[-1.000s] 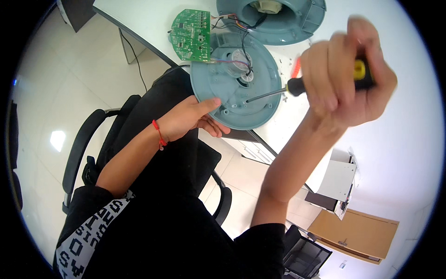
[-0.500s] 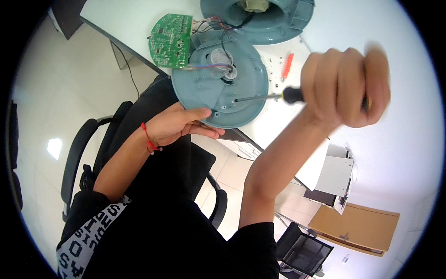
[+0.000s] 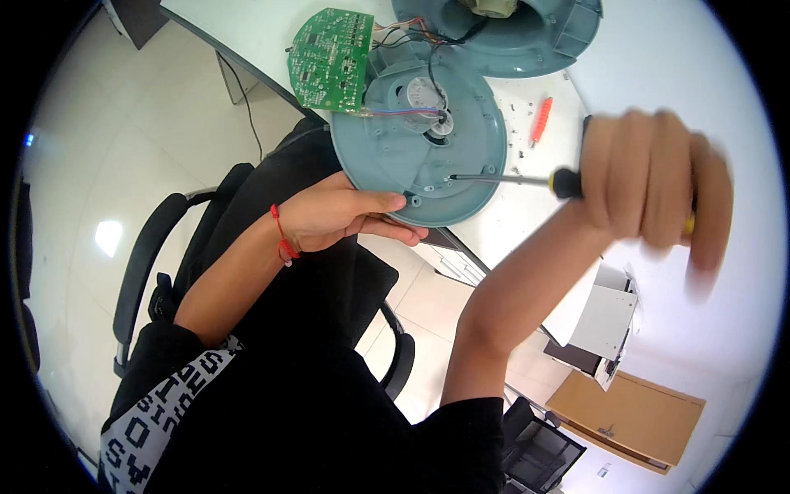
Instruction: The person uses a screwdriver to tighten screws on the base of a disassembled electric fan. They repeatedly adjust the fan base and secure multiple screws while a circuit board and fan housing remain on the table.
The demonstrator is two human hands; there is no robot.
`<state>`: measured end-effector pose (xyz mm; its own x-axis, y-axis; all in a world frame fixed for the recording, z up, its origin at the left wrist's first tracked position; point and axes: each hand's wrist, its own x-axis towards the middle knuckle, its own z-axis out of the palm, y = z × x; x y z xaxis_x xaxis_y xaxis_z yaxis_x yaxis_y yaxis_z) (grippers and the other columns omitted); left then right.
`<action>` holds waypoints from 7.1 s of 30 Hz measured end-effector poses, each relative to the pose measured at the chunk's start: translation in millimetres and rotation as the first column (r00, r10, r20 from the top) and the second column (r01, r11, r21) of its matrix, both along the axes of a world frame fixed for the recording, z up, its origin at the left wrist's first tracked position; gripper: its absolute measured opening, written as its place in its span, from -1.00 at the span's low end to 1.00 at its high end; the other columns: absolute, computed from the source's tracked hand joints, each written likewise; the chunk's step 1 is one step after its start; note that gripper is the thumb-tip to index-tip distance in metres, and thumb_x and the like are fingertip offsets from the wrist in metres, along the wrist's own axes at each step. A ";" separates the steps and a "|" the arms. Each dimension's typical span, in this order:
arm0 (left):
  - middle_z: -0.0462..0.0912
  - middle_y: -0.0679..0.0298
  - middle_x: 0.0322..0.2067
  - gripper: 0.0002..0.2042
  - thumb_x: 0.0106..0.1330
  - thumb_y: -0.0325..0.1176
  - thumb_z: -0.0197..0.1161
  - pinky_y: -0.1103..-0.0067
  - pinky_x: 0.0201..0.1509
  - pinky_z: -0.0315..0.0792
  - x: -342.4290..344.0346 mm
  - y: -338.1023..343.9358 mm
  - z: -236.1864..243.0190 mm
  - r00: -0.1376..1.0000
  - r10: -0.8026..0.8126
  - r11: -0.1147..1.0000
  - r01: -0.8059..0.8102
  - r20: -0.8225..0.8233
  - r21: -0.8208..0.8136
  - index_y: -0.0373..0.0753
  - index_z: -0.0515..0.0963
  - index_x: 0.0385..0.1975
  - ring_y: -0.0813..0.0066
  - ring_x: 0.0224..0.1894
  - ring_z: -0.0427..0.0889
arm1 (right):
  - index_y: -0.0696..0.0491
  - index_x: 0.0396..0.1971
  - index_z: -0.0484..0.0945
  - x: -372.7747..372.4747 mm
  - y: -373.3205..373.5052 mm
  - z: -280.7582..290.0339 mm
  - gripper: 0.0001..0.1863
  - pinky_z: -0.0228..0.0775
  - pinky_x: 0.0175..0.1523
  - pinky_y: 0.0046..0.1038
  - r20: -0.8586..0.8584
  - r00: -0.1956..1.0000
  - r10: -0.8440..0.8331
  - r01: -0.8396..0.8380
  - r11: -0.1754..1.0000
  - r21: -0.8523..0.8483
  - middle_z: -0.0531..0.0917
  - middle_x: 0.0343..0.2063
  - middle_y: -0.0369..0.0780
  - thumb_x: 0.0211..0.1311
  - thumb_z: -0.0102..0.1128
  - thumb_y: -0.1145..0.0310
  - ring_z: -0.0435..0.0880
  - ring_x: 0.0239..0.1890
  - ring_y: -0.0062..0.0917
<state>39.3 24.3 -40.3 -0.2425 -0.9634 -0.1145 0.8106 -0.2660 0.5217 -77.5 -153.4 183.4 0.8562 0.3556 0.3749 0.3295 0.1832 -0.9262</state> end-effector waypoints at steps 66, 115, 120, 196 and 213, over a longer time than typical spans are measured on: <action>0.60 -0.16 0.11 -0.59 0.48 -0.51 0.14 0.39 0.21 0.67 -0.8 -1.0 2.4 1.000 -0.005 0.998 0.006 -0.004 0.066 -0.52 0.35 0.27 0.07 0.08 0.70 | -0.11 0.31 0.44 12.8 -27.0 14.7 -0.58 0.58 -0.20 -0.50 0.048 0.927 0.371 -0.348 0.901 -0.260 0.77 -0.31 -0.14 0.52 -0.02 0.20 0.74 -0.34 -0.43; 0.62 -0.41 -0.04 -0.58 0.55 -0.43 -0.04 0.22 0.17 0.68 19.4 2.9 1.3 0.970 -0.050 0.990 0.017 0.239 0.139 -0.69 0.28 0.22 -0.28 0.03 0.68 | 0.08 0.00 0.43 64.2 16.1 -56.4 -0.72 0.61 -0.27 -0.47 0.361 0.404 -0.841 0.786 0.521 0.333 0.73 -0.38 -0.14 0.42 0.08 0.26 0.74 -0.36 -0.45; 0.62 -0.35 0.00 -0.59 0.56 -0.42 -0.03 0.22 0.19 0.67 21.1 5.5 -1.8 0.955 -0.034 0.993 -0.002 0.295 0.120 -0.64 0.30 0.23 -0.25 0.05 0.68 | 0.09 -0.08 0.49 55.2 21.2 -57.9 -0.77 0.61 -0.28 -0.46 0.333 0.420 -0.844 0.796 0.519 0.312 0.73 -0.41 -0.15 0.41 0.07 0.27 0.74 -0.38 -0.45; 0.67 -0.30 -0.04 -0.41 0.33 -0.29 0.02 0.07 0.08 0.61 -9.1 -2.2 -4.5 0.898 0.118 0.982 -0.168 0.425 0.083 -0.65 0.27 0.25 -0.36 -0.13 0.72 | 0.21 -0.02 0.68 24.7 -13.9 -86.9 -0.45 0.56 0.07 -0.57 0.545 0.317 -0.776 0.722 0.570 0.392 0.75 -0.19 -0.11 0.14 0.49 0.07 0.75 -0.15 -0.40; 0.72 -0.21 -0.13 -0.47 0.37 -0.21 0.07 0.20 0.06 0.67 -9.7 5.3 -6.4 0.890 0.092 0.986 -0.145 0.446 0.085 -0.61 0.41 0.14 -0.11 -0.11 0.77 | 0.22 0.06 0.60 13.2 -14.9 -89.9 -0.44 0.54 -0.04 -0.57 0.443 0.432 -0.785 0.712 0.599 0.366 0.73 -0.23 -0.13 0.16 0.44 0.16 0.73 -0.22 -0.45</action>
<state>29.5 29.6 -46.7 -0.0273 -0.9560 -0.2921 0.5351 -0.2608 0.8035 -64.3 -168.3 93.5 0.4159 -0.4003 0.8166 0.7853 -0.2948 -0.5445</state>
